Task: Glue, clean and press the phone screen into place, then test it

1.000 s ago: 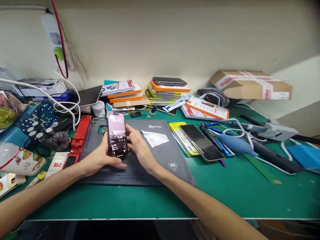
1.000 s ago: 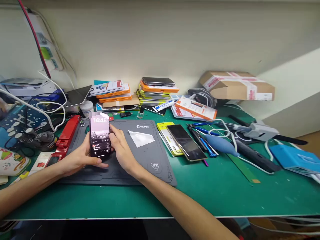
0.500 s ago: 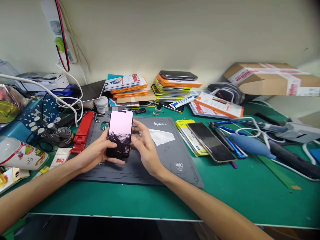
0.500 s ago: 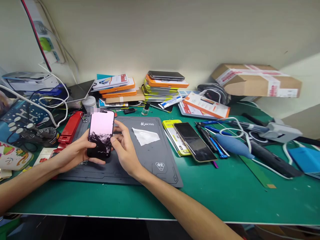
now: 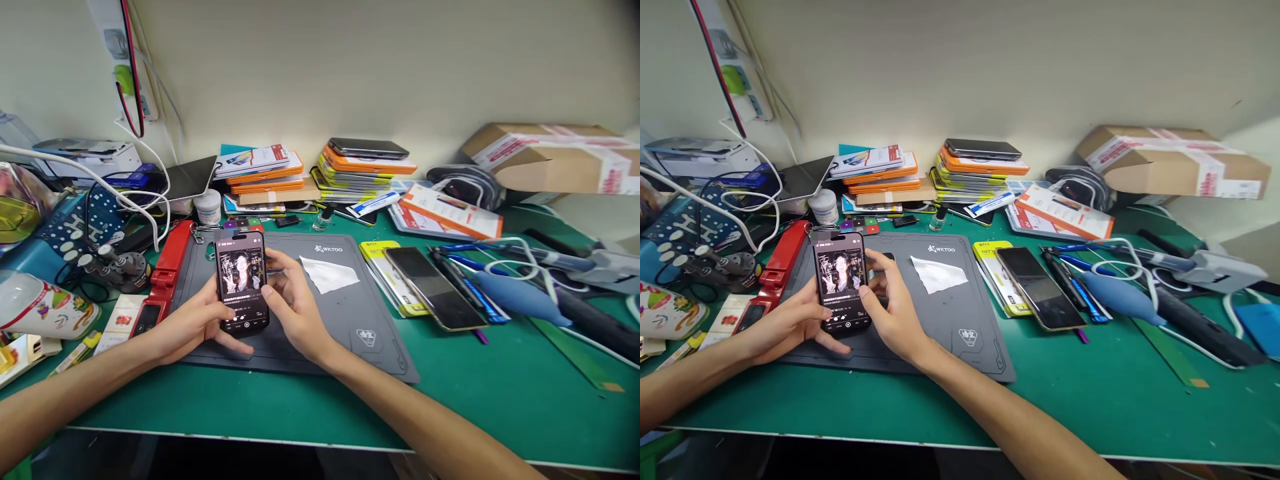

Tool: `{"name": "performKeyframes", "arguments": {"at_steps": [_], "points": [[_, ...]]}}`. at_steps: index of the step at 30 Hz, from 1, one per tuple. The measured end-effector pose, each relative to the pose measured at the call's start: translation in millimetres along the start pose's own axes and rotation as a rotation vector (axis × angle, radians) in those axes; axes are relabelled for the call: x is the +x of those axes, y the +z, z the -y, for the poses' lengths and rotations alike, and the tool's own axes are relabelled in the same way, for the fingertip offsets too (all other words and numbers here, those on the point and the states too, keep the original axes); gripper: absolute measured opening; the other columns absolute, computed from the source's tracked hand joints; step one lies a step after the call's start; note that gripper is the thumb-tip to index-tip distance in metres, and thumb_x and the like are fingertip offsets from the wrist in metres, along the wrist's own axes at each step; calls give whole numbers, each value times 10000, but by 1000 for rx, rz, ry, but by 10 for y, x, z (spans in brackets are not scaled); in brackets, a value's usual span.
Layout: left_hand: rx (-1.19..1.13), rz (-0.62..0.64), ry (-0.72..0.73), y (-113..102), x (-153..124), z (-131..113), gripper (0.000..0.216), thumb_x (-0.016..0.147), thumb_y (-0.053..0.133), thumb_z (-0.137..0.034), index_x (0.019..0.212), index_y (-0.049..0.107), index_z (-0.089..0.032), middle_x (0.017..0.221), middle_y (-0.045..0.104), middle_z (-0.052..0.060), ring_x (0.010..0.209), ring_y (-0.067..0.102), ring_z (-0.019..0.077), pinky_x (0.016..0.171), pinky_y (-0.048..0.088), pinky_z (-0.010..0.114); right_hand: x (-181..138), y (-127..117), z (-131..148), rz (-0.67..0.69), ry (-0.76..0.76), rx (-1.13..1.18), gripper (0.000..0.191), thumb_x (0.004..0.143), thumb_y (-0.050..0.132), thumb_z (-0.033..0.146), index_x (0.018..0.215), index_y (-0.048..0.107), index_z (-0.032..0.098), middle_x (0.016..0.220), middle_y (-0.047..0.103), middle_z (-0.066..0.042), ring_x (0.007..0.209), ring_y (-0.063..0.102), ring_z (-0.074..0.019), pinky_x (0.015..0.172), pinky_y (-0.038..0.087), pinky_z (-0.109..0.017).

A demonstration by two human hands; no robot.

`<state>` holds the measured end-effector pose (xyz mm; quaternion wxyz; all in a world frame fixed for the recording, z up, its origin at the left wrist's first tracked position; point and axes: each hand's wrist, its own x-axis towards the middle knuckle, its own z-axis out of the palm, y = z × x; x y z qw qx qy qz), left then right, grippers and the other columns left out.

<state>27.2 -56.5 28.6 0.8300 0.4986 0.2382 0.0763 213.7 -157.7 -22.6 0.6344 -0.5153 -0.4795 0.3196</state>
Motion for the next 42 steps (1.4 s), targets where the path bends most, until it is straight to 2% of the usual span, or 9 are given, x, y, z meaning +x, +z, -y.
{"name": "performKeyframes", "arguments": {"at_steps": [4,9,14,18,24,28,33,39,42], "points": [[47,-25,14,24,2,23,905,850,746,-163,1591,306,-439,1690,396,102,1383,580,418,692,726,390,3,5,7,14,36,25,531,1021,585,522,1519,465,383,1376,582,-77,922,605,-231,853,577,-473],[73,-86,33,60,25,20,1159,723,864,-114,1585,186,-487,1666,408,124,1250,681,368,638,717,337,24,13,8,28,104,96,538,1015,599,505,1527,484,383,1435,555,-75,988,629,-233,966,565,-504],[118,-95,58,57,43,21,1151,730,851,-127,1594,163,-452,1622,442,154,1075,727,297,499,679,279,31,3,-1,60,110,65,581,1002,610,506,1555,464,405,1451,535,-74,963,617,-228,977,569,-525],[133,-98,85,44,45,24,1131,770,825,-157,1618,138,-455,1630,442,148,1117,715,310,475,660,244,24,-3,-38,80,98,69,624,999,639,496,1583,429,438,1467,501,-78,974,611,-223,973,582,-526],[51,-105,120,-13,47,17,787,974,549,-276,1654,198,-458,1632,479,115,1049,752,279,493,666,264,50,-7,-63,303,164,26,1268,768,915,478,1709,65,465,1642,284,-114,1306,556,-323,1114,527,-622],[2,-58,137,-31,44,13,829,996,501,-282,1691,85,-458,1642,468,123,1166,713,333,527,692,327,71,-21,-48,284,194,71,1070,896,782,494,1714,96,438,1595,400,-118,1276,580,-321,1107,526,-624],[-29,-23,116,-33,37,10,838,980,510,-265,1694,120,-466,1682,427,99,1323,620,387,569,707,360,60,-10,-47,244,195,154,935,933,736,522,1691,196,430,1530,464,-101,1218,611,-286,1052,578,-554],[-5,-12,121,-41,20,6,869,947,502,-199,1687,151,-488,1746,339,42,1406,564,380,610,713,343,25,17,-18,140,159,103,825,956,701,551,1651,275,425,1410,501,-102,1054,636,-246,780,644,-433],[0,-5,119,-45,19,3,861,932,500,-172,1678,202,-481,1763,309,24,1425,549,374,628,712,326,32,13,-18,128,163,65,827,941,717,564,1636,296,413,1373,507,-102,1029,644,-243,741,629,-415]]}}
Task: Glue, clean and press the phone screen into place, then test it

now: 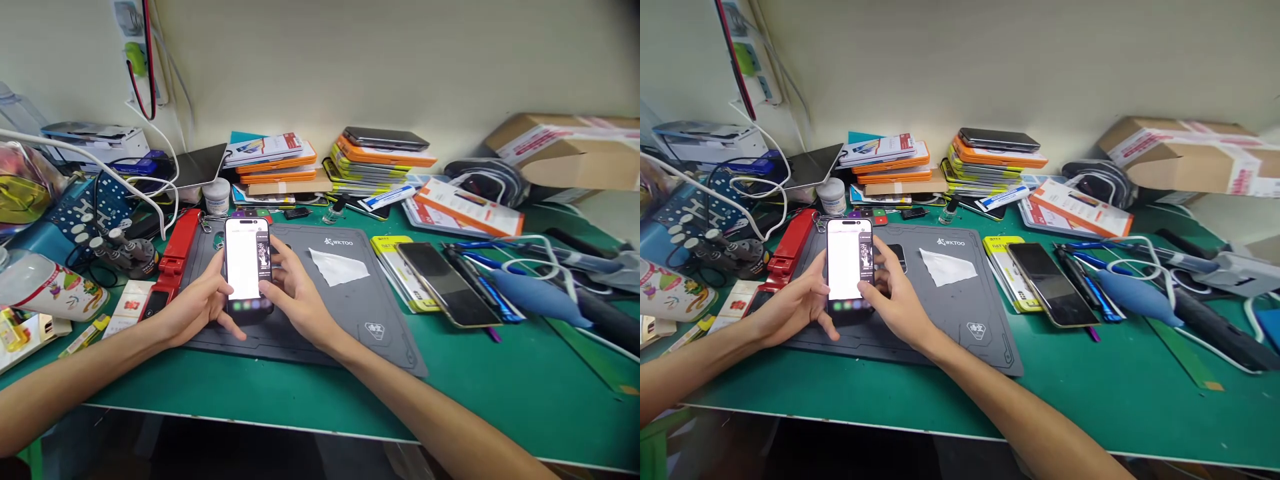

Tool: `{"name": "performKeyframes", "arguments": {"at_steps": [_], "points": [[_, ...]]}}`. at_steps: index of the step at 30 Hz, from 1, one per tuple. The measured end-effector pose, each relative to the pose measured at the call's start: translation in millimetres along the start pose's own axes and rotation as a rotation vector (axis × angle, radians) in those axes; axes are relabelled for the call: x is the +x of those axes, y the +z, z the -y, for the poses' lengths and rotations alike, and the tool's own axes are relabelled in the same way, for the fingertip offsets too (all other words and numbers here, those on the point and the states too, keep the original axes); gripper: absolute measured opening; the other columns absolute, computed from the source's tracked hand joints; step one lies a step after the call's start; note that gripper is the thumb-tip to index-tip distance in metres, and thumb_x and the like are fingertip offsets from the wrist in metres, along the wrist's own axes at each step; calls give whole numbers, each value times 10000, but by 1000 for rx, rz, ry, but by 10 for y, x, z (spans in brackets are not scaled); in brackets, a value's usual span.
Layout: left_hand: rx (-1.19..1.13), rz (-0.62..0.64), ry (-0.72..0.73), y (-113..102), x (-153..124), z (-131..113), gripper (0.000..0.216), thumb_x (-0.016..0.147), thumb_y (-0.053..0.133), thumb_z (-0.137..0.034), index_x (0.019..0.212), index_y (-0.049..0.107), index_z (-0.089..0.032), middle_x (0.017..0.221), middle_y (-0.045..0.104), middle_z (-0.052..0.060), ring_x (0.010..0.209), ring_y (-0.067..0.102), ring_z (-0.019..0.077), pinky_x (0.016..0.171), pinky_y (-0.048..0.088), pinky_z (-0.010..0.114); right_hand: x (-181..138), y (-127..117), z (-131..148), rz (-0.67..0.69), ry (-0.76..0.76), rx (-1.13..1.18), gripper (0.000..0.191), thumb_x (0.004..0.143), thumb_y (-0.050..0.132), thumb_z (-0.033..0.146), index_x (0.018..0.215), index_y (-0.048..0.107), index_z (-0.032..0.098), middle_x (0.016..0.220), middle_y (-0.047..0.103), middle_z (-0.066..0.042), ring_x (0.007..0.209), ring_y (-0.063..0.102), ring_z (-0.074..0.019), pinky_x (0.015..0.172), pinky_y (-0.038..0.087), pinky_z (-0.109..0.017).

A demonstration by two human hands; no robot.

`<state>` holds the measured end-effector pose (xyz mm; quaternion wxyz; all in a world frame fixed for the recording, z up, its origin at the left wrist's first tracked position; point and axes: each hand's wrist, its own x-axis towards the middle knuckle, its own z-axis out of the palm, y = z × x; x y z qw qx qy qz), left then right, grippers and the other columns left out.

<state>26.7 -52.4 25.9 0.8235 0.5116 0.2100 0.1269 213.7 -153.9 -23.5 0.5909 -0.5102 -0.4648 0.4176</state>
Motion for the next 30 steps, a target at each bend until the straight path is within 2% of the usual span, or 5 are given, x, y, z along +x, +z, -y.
{"name": "performKeyframes", "arguments": {"at_steps": [6,14,18,22,30], "points": [[-3,4,-3,-11,4,3,968,904,546,-137,1697,105,-471,1735,358,66,1370,586,358,641,708,307,4,-13,-28,-10,5,-69,886,914,750,579,1641,274,407,1425,513,-116,1086,662,-265,876,622,-489],[19,-28,-16,16,7,-2,1016,844,560,-88,1691,139,-460,1693,423,89,1326,623,340,620,702,290,-5,-19,-23,-10,17,-73,893,913,754,546,1644,262,397,1455,503,-123,1116,666,-282,924,612,-537],[38,-48,-29,40,5,-14,990,863,611,-109,1681,169,-448,1700,412,106,1339,616,367,596,702,299,-12,-14,-5,-7,11,-52,871,917,750,549,1631,278,391,1439,503,-117,1110,664,-278,917,607,-530],[79,-83,-40,66,1,-19,1008,902,678,-179,1693,110,-441,1726,357,130,1345,607,389,545,695,302,-23,-10,26,1,-5,-49,822,940,716,555,1624,291,387,1411,523,-106,1098,653,-267,879,609,-496],[9,-28,-20,26,2,-1,896,959,587,-239,1699,130,-451,1727,361,103,1356,599,387,565,699,299,-38,8,36,-90,7,-114,718,991,637,535,1617,329,370,1301,551,-93,952,642,-229,796,600,-456]]}}
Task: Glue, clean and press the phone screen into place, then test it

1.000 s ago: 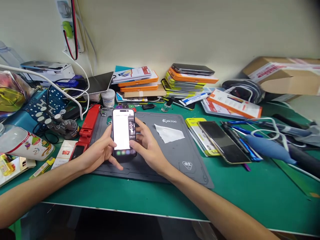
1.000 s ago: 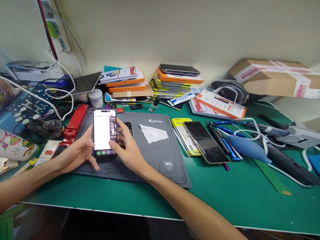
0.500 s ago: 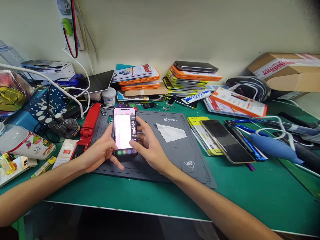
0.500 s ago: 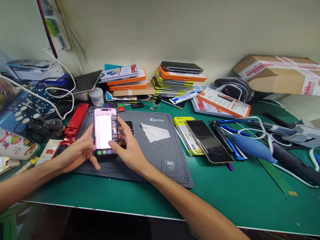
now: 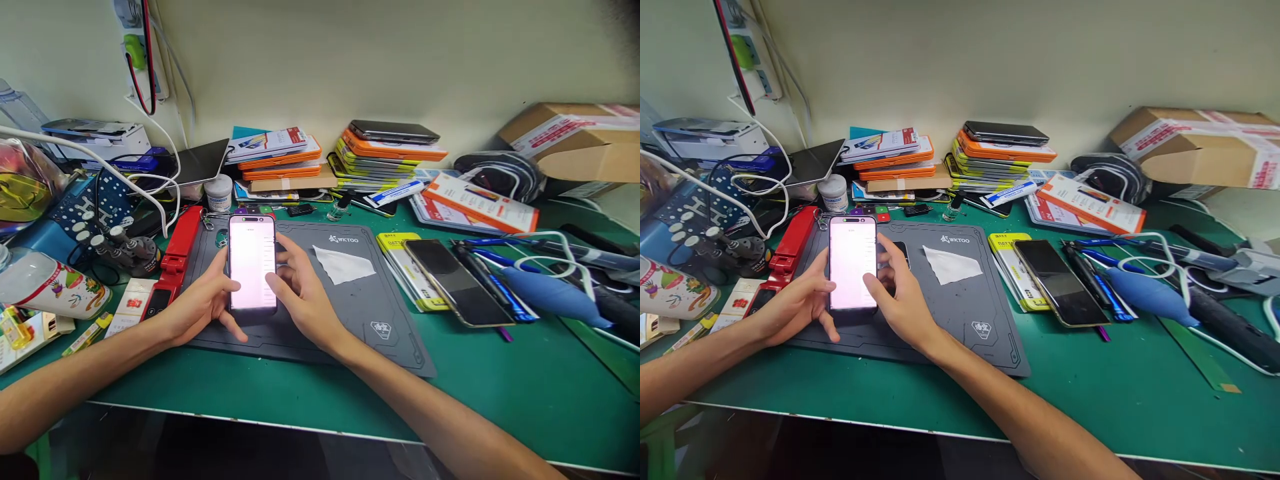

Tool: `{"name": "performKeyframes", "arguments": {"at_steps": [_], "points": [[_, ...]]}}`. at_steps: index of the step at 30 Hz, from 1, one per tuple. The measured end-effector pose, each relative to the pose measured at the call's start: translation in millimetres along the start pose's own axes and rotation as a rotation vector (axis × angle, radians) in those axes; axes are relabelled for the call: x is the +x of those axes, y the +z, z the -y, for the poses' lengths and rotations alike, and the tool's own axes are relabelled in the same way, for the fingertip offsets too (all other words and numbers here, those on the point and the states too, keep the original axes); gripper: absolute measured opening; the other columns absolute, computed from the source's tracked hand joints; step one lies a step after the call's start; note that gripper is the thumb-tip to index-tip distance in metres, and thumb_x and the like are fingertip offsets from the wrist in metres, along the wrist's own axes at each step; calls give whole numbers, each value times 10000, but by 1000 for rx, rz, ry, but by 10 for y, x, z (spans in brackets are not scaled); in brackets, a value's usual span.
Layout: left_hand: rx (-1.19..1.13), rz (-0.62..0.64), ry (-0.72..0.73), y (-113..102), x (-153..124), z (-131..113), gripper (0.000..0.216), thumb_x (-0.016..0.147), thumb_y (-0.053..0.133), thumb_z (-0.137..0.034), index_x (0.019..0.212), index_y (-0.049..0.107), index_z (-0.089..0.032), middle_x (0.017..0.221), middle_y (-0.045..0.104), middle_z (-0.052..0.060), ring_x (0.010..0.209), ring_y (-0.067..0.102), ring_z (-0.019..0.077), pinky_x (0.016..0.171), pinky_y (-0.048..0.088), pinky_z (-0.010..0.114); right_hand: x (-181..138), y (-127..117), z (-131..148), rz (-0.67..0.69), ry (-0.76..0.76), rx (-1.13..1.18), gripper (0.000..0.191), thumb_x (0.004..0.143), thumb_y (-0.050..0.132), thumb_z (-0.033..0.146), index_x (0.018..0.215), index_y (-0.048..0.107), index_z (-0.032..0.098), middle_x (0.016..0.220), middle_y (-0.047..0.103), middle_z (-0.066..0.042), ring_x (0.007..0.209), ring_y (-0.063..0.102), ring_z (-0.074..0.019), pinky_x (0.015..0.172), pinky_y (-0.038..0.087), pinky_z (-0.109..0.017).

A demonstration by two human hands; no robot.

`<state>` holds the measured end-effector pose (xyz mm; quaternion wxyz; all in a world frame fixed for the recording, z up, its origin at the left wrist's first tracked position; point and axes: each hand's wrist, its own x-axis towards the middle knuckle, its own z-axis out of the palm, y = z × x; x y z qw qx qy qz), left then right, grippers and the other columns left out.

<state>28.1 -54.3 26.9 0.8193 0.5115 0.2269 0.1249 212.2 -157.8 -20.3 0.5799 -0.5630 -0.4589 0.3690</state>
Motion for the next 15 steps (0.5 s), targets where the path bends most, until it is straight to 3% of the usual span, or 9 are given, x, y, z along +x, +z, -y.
{"name": "performKeyframes", "arguments": {"at_steps": [5,10,15], "points": [[-1,31,3,-7,0,23,957,941,575,-179,1705,74,-465,1742,337,93,1306,637,355,590,700,285,-8,-7,30,-43,-21,-124,735,1011,607,523,1663,286,411,1220,599,-73,798,595,-203,760,576,-466],[17,10,-11,13,1,12,947,918,551,-150,1700,126,-470,1768,278,73,1337,618,372,580,707,307,-15,-10,32,-48,-23,-189,739,1017,586,588,1671,269,453,1232,606,-79,790,603,-211,733,574,-474],[26,-12,-33,19,10,-5,919,919,522,-165,1702,133,-451,1721,361,103,1270,660,372,549,711,354,-14,-12,5,-45,-14,-190,780,1016,587,590,1687,211,459,1266,594,-85,801,620,-217,748,585,-498]]}}
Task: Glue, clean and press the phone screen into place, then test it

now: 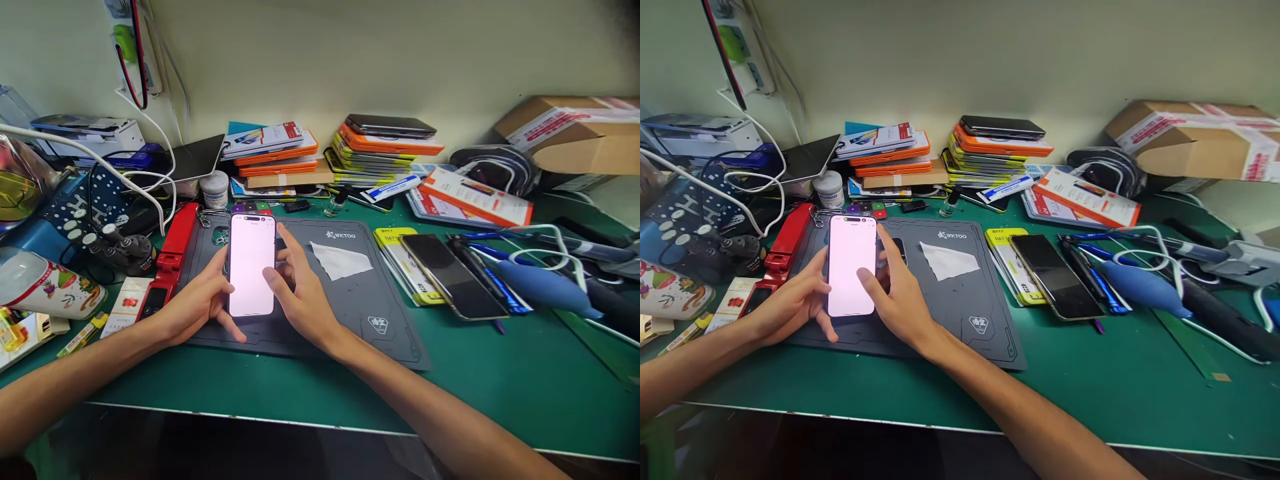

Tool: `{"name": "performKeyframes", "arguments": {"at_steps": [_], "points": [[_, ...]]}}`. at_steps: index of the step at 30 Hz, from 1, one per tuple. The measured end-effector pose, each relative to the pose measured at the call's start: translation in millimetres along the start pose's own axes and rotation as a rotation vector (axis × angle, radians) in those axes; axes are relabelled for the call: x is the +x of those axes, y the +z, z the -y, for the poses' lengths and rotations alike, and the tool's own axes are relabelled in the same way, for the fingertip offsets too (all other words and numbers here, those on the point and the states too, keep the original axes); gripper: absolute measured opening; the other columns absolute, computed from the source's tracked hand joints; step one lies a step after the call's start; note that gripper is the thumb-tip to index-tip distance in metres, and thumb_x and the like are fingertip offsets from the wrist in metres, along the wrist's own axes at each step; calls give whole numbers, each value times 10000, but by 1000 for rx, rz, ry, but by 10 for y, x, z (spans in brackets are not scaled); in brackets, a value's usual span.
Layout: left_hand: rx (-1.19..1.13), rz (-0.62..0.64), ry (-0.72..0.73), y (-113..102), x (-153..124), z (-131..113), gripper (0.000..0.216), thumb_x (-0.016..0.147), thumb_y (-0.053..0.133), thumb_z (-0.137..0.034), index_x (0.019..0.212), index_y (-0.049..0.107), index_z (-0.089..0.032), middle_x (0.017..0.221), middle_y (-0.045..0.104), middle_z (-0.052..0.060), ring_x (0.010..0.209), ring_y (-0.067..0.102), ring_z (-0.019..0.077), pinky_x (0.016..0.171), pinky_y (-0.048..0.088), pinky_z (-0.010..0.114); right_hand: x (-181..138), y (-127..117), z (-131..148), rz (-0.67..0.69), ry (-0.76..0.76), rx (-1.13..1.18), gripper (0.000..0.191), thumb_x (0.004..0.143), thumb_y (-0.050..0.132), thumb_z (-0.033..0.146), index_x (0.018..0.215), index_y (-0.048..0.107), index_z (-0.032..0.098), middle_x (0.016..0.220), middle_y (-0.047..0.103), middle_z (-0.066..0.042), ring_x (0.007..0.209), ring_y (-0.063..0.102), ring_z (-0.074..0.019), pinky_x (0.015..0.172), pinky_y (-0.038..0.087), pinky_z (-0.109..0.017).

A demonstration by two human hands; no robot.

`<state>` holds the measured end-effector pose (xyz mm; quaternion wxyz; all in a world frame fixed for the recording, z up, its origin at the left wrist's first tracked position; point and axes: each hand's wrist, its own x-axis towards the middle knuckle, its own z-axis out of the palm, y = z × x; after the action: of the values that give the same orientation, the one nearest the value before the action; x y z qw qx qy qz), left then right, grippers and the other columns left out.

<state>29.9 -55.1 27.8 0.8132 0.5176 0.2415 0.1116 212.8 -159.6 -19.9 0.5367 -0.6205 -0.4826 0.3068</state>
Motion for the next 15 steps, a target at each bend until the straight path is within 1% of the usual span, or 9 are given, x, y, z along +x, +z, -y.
{"name": "performKeyframes", "arguments": {"at_steps": [3,6,9,12,15], "points": [[31,-44,-1,-4,1,8,876,939,545,-182,1694,177,-430,1680,419,119,1194,702,343,515,697,320,-6,4,-3,-6,-28,-5,780,1020,578,598,1689,207,445,1282,599,-89,782,614,-208,755,591,-504],[96,-80,7,-5,-5,18,889,940,672,-221,1680,212,-394,1599,512,155,1078,741,306,453,655,249,-21,8,-4,8,-73,-14,766,1024,570,605,1684,221,433,1299,607,-95,772,617,-201,737,597,-485],[130,-77,22,2,-11,14,924,910,773,-262,1665,249,-364,1540,564,170,1040,751,290,424,615,189,-33,9,-8,11,-107,-48,792,1012,586,626,1683,216,430,1277,618,-93,759,618,-201,721,604,-480],[118,-90,7,13,-11,-2,852,952,706,-307,1668,250,-377,1568,539,162,1034,751,293,421,632,230,-31,8,-11,2,-105,-58,793,1014,577,630,1686,210,426,1259,616,-92,771,632,-207,727,611,-490],[85,-86,-3,13,-9,-14,788,963,584,-269,1670,259,-397,1645,462,132,1107,737,319,439,651,261,-21,8,-10,-3,-87,-55,788,1017,573,622,1689,212,426,1257,624,-93,795,645,-221,736,610,-495]]}}
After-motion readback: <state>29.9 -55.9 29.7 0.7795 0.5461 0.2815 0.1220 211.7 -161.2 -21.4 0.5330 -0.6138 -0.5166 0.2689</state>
